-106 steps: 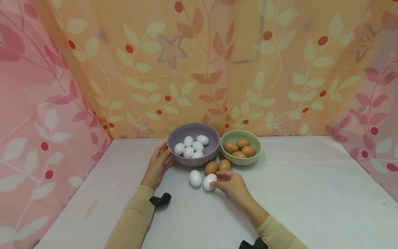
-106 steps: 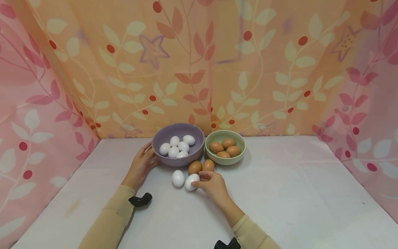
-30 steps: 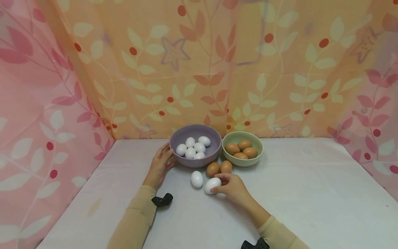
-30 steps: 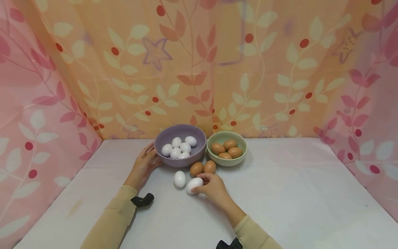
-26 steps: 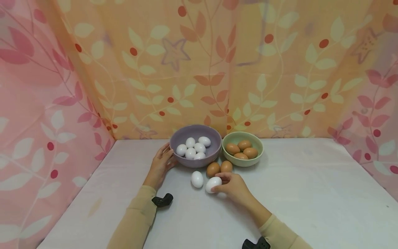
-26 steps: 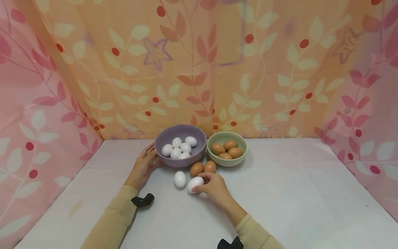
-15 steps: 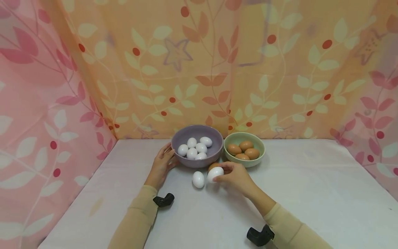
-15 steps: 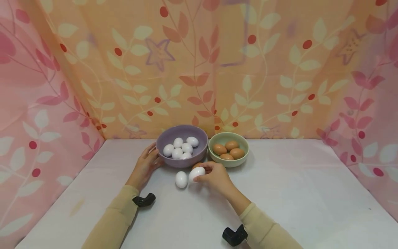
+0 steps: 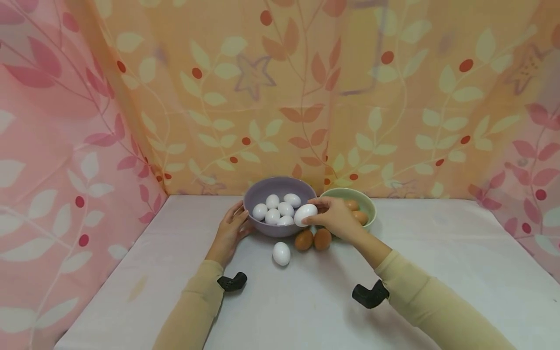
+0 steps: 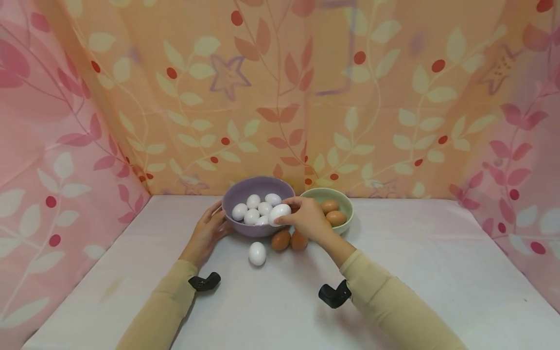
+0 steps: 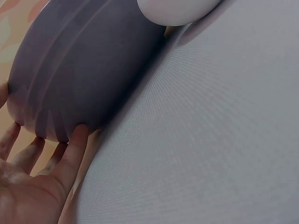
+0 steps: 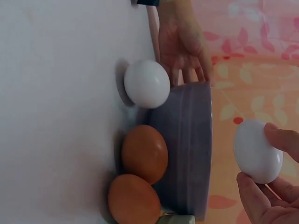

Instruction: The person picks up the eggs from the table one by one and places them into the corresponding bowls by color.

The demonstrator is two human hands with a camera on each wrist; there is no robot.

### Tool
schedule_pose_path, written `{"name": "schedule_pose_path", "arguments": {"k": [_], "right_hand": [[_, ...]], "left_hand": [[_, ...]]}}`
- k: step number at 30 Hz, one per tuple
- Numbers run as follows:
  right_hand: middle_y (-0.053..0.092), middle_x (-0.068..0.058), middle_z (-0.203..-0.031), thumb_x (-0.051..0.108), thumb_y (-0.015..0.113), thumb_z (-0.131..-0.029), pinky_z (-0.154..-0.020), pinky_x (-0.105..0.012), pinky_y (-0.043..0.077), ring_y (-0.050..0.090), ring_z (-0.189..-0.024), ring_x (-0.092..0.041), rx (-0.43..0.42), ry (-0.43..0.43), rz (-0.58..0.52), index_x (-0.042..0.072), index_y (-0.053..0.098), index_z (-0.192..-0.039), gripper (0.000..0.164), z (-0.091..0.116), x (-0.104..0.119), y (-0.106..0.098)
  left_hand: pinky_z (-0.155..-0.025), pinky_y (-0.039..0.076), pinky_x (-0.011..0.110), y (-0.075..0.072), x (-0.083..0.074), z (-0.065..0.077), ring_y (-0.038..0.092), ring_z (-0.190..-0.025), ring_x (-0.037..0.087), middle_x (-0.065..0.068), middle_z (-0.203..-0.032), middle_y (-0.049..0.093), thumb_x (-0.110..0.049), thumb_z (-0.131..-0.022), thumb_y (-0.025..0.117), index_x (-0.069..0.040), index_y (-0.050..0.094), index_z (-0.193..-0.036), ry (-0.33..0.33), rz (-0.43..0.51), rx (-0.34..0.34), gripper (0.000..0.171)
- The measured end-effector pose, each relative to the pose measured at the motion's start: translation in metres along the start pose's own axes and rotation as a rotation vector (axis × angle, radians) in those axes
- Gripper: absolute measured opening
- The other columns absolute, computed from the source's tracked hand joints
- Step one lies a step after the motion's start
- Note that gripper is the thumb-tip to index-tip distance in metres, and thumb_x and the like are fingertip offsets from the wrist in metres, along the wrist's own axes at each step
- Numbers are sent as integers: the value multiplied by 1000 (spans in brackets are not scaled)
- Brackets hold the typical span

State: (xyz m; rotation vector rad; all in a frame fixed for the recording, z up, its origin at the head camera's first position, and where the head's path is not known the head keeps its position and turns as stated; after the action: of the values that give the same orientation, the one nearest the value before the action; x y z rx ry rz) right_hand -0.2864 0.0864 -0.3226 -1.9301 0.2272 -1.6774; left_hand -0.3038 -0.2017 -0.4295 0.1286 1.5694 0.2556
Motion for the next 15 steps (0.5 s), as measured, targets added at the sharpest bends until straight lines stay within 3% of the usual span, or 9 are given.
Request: {"name": "schedule_pose_path", "arguments": {"k": [10, 15], "right_hand": [[70, -12, -123, 24, 81, -81, -96, -33, 51, 63, -114, -24, 28, 28, -22, 5, 66, -127, 52, -27, 7, 3], [71, -16, -120, 22, 82, -80, -91, -28, 51, 64, -110, -23, 32, 21, -38, 2, 66, -125, 52, -44, 5, 7]], "left_hand": [[-108, 44, 52, -1, -1, 1, 44, -139, 28, 8, -161, 33, -20, -103, 55, -16, 35, -154, -3, 0, -17, 55], [-110, 42, 54, 1, -1, 1, 42, -141, 29, 9, -163, 30, -20, -103, 54, -15, 34, -154, -4, -2, -4, 56]]}}
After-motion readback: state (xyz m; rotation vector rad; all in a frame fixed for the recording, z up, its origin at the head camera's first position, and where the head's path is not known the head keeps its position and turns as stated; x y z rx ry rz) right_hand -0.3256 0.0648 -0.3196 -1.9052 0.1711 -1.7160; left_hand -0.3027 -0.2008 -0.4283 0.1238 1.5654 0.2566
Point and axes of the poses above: each hand's wrist, its own z-axis away from the middle knuckle, its own y-axis out of the palm, x = y × z, the point moved 2 cm from there along -z, towards the middle knuckle
